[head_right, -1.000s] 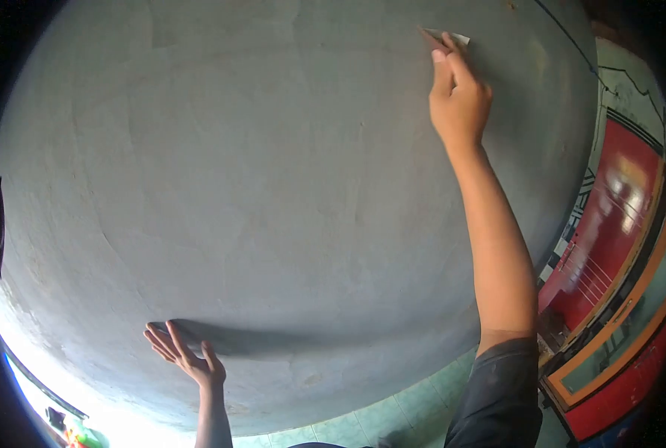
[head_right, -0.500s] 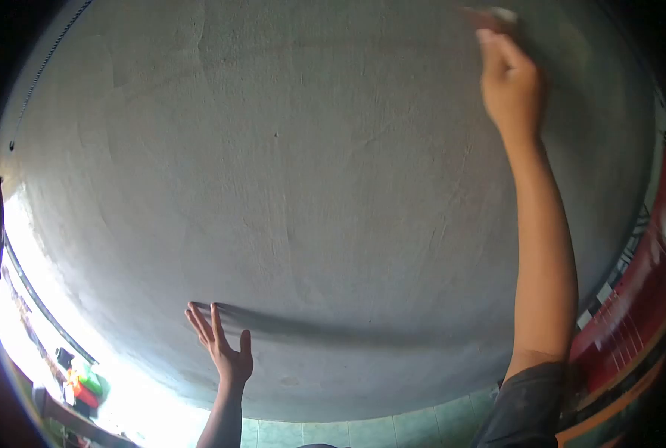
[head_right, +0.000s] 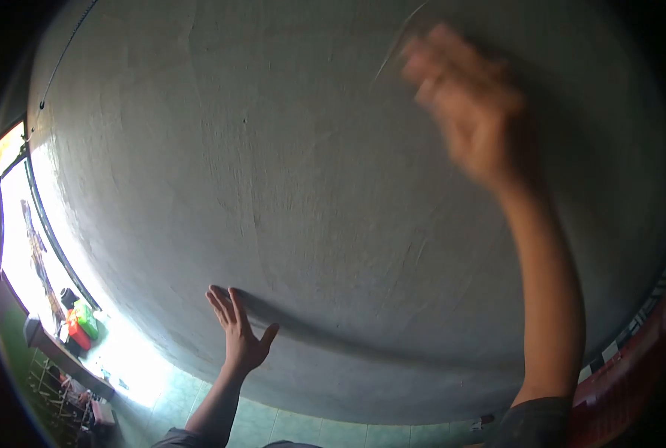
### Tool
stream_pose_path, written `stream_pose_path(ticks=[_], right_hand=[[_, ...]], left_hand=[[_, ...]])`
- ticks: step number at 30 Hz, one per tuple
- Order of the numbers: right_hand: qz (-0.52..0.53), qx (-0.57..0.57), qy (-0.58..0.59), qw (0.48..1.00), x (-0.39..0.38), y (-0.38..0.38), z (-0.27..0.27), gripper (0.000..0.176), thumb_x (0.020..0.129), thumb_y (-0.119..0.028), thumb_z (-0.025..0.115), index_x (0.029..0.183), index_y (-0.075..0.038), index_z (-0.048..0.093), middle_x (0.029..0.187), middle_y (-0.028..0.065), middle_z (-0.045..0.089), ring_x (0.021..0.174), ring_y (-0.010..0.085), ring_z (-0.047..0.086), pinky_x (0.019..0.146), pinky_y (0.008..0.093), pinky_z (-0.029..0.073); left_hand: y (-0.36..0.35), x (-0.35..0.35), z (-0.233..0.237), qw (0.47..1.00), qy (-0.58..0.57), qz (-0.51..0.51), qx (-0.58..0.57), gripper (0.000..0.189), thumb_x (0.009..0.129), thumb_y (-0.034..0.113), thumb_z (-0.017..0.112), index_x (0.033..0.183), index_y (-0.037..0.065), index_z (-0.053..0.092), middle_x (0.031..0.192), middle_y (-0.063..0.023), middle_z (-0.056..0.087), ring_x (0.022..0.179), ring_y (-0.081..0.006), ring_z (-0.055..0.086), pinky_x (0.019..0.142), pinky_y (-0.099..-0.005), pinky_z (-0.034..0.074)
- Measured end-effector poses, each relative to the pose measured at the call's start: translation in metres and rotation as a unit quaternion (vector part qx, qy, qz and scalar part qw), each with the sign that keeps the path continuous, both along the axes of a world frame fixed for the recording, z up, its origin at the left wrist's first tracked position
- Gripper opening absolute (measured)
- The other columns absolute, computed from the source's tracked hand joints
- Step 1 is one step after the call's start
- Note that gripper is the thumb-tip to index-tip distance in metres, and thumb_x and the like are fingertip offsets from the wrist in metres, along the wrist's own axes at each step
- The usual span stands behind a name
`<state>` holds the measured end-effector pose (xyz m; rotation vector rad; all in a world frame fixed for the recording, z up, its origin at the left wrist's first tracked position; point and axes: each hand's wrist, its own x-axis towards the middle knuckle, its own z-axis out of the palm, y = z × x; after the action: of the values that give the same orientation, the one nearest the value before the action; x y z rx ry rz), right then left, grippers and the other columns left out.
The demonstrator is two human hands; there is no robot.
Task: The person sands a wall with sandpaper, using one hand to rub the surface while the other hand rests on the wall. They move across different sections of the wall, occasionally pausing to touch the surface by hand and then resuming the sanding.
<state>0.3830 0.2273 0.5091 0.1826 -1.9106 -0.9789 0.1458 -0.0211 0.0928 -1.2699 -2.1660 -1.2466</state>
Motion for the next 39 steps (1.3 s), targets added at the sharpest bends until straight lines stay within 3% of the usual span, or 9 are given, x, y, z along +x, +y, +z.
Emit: stream_pose_path(ticks=[4,8,12,20,21,28,32,34,39], right_hand=[[0.042,-0.251,0.212,0.943,-0.005,-0.004,0.001,0.028,0.107,-0.017,0.058,0.126,-0.002,0.071,0.134,0.0139,0.069,0.127,0.0221,0.065,0.107,0.0363,0.051],[0.003,-0.020,0.024,0.999,-0.036,-0.042,-0.084,0.019,0.099,-0.021,0.068,0.108,-0.008,0.077,0.126,0.0090,0.074,0.126,0.0241,0.066,0.106,0.0419,0.052],[0.049,0.001,-0.203,0.978,-0.054,-0.065,-0.165,0.023,0.095,-0.015,0.069,0.116,-0.007,0.074,0.126,0.0079,0.073,0.131,0.0266,0.062,0.108,0.0481,0.050],[0.016,-0.031,0.158,0.987,-0.053,-0.044,-0.042,0.015,0.097,-0.015,0.069,0.108,-0.008,0.076,0.129,0.0066,0.073,0.134,0.0281,0.060,0.106,0.0503,0.049],[-0.017,-0.009,0.178,0.984,-0.048,-0.048,-0.074,0.016,0.095,-0.014,0.070,0.108,-0.006,0.075,0.126,0.0079,0.074,0.129,0.0297,0.063,0.104,0.0482,0.050],[0.068,0.049,-0.186,0.979,-0.163,-0.114,-0.170,0.021,0.094,-0.022,0.071,0.106,-0.006,0.075,0.116,0.0104,0.076,0.122,0.0269,0.068,0.099,0.0488,0.055],[-0.055,0.037,0.098,0.993,-0.136,-0.094,-0.047,0.022,0.101,-0.007,0.060,0.120,-0.004,0.072,0.135,0.0108,0.070,0.134,0.0306,0.060,0.104,0.0451,0.052],[-0.070,0.043,0.226,0.971,-0.125,-0.084,-0.012,0.015,0.103,-0.007,0.060,0.105,-0.002,0.075,0.132,0.0124,0.071,0.133,0.0313,0.061,0.104,0.0400,0.054],[-0.027,0.036,0.027,0.999,-0.165,-0.126,-0.101,0.013,0.097,-0.011,0.067,0.103,-0.001,0.073,0.125,0.0145,0.073,0.128,0.0322,0.065,0.103,0.0460,0.054]], left_hand=[[-0.005,-0.005,0.007,0.998,0.006,0.014,-0.067,0.143,0.076,0.044,0.089,0.164,0.016,-0.019,0.166,-0.0271,-0.028,0.153,-0.0513,-0.024,0.119,-0.0732,0.004],[-0.011,-0.009,0.012,0.998,-0.005,0.007,-0.062,0.138,0.076,0.049,0.088,0.166,0.014,-0.010,0.167,-0.0305,-0.023,0.153,-0.0531,-0.021,0.119,-0.0737,0.004],[-0.027,-0.020,0.016,0.996,0.011,0.004,-0.093,0.122,0.082,0.042,0.085,0.167,0.012,0.003,0.171,-0.0273,-0.012,0.156,-0.0489,-0.014,0.122,-0.0694,0.005],[-0.043,-0.064,0.028,0.995,0.042,0.045,-0.073,0.106,0.088,0.031,0.079,0.167,0.013,0.011,0.174,-0.0202,-0.002,0.160,-0.0410,-0.006,0.126,-0.0598,0.008],[-0.047,-0.058,0.021,0.994,0.054,0.049,-0.078,0.107,0.089,0.028,0.079,0.167,0.013,0.008,0.174,-0.0202,-0.003,0.160,-0.0413,-0.006,0.126,-0.0592,0.009],[-0.077,-0.161,0.040,0.996,0.058,0.057,-0.021,0.102,0.088,0.024,0.079,0.167,0.011,0.016,0.174,-0.0205,0.004,0.160,-0.0412,-0.001,0.127,-0.0575,0.010],[-0.085,-0.205,0.025,0.994,0.077,0.075,0.018,0.100,0.088,0.026,0.076,0.167,0.011,0.016,0.173,-0.0220,0.006,0.160,-0.0430,0.002,0.127,-0.0589,0.008],[-0.082,-0.221,0.008,0.991,0.100,0.075,0.050,0.099,0.089,0.029,0.075,0.167,0.011,0.015,0.173,-0.0226,0.006,0.159,-0.0439,0.002,0.126,-0.0598,0.007],[-0.066,-0.232,-0.015,0.979,0.146,0.072,0.127,0.091,0.099,0.060,0.051,0.167,0.011,0.015,0.171,-0.0273,0.006,0.157,-0.0505,0.002,0.123,-0.0675,0.002]])
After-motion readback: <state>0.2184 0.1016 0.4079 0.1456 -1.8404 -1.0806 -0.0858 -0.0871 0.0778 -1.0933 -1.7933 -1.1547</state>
